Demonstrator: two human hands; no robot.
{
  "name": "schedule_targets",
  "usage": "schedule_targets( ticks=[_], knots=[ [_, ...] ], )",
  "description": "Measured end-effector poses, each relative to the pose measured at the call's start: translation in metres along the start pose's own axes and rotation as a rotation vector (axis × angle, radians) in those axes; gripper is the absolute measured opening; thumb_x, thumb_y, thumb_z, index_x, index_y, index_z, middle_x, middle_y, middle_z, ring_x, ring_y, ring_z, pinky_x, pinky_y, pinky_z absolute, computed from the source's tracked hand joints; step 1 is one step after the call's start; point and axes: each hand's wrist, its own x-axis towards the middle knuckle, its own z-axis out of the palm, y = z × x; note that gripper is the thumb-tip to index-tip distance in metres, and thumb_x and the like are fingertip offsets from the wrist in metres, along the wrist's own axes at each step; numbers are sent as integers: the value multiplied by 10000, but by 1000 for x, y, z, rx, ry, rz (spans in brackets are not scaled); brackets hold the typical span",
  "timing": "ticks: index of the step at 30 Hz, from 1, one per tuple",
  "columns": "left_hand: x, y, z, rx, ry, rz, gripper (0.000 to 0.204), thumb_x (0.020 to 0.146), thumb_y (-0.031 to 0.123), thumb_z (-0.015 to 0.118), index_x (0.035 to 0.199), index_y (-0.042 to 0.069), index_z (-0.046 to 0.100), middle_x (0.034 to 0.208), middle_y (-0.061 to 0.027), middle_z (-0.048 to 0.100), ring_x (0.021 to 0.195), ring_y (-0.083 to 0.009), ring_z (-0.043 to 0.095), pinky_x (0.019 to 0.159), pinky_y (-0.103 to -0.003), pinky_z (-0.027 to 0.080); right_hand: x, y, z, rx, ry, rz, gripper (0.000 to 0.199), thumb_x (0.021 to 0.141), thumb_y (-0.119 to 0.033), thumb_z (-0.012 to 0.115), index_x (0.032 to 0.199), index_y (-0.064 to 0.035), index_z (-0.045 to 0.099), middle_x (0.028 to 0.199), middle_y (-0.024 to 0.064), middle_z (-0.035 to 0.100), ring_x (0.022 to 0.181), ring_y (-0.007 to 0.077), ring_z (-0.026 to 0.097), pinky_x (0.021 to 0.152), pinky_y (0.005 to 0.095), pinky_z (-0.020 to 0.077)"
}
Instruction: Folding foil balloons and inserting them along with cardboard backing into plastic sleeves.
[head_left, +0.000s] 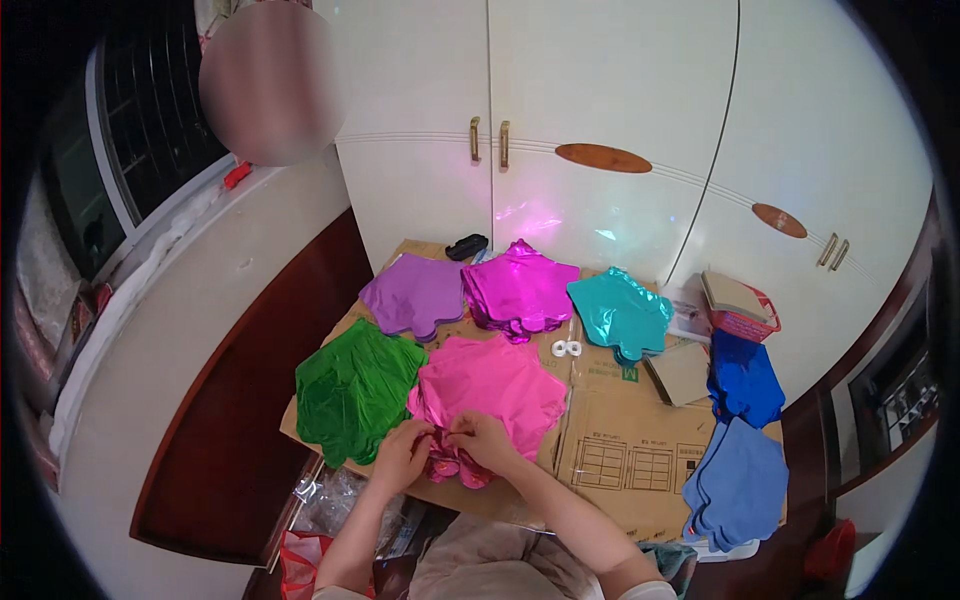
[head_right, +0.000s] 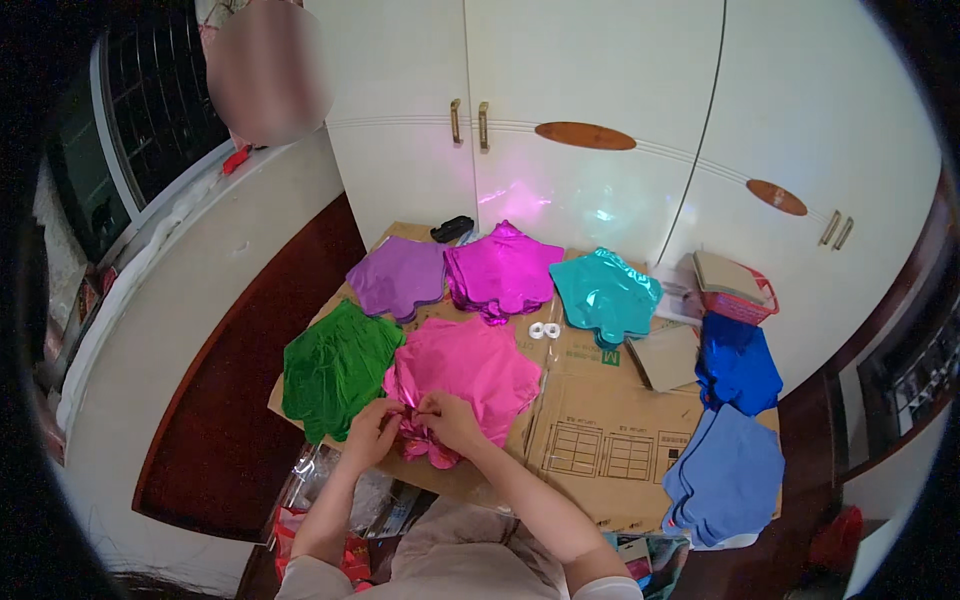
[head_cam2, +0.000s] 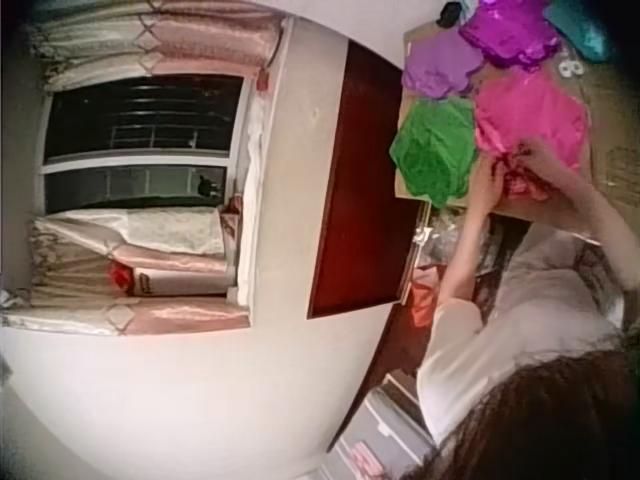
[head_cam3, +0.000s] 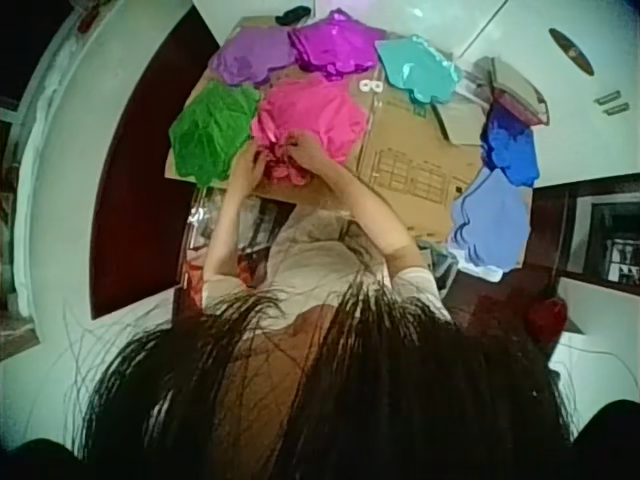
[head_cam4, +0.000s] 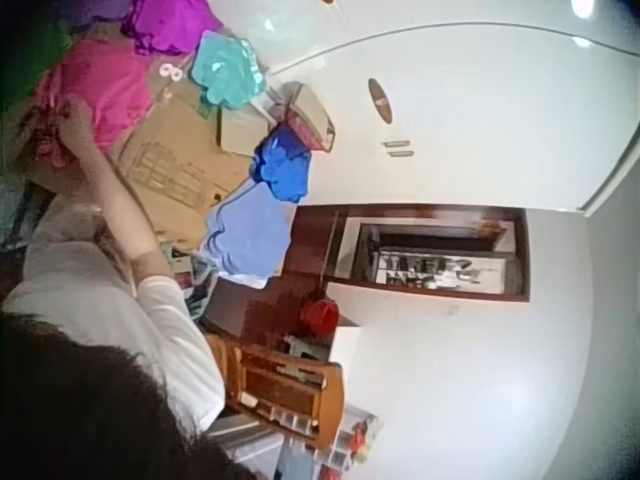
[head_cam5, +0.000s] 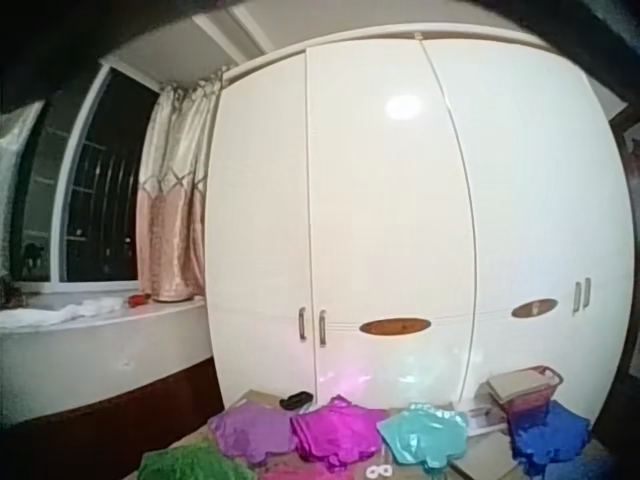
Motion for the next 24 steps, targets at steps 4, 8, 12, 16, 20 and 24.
schedule_targets(
  ticks=[4, 8, 12, 16, 20, 24],
  knots=[
    [-1, 5, 3, -21, 95, 28, 178, 799, 65, 599, 975, 41, 616, 986, -112, 602, 957, -310, 563, 828, -408, 445, 1, -1, 0, -117, 23, -2, 251, 698, -45, 762, 840, -35, 555, 715, 41, 624, 660, 94, 586, 584, 247, 458],
    [0, 1, -2, 180, 13, 192, 151, 809, 113, 611, 942, 45, 633, 995, -105, 598, 959, -309, 560, 854, -410, 432, -2, -17, -2, -107, 6, 49, 256, 703, -51, 763, 836, -28, 545, 732, 29, 623, 678, 97, 589, 598, 243, 465],
    [4, -6, 0, 281, -82, 274, 209, 822, 184, 619, 957, 24, 629, 943, -108, 610, 951, -304, 578, 903, -411, 408, -1, -6, -6, 257, -17, 65, 209, 752, -54, 723, 881, -27, 561, 772, 15, 613, 689, 104, 581, 594, 242, 466],
    [9, -9, 5, 336, -296, 148, 316, 833, 251, 612, 1041, 13, 604, 890, -115, 628, 969, -305, 590, 926, -425, 403, -5, -12, -22, 741, 9, 338, 161, 841, -78, 631, 993, -37, 598, 802, 3, 602, 701, 113, 576, 632, 232, 469],
    [15, 17, -1, 410, -339, 150, 441, 838, 337, 600, 1204, 95, 550, 1101, -144, 578, 1078, -303, 547, 959, -433, 391, -16, -13, -84, 1074, 166, 151, 99, 876, -63, 594, 972, -87, 583, 872, 6, 627, 756, 111, 598, 664, 233, 482],
    [6, 6, -1, 541, -347, 267, 519, 834, 434, 581, 1296, 212, 501, 1262, -167, 494, 1151, -302, 505, 994, -449, 365, -54, -62, -172, 1077, 569, -212, 74, 913, -109, 552, 982, -80, 551, 900, 10, 612, 787, 101, 592, 702, 246, 491]
  ],
)
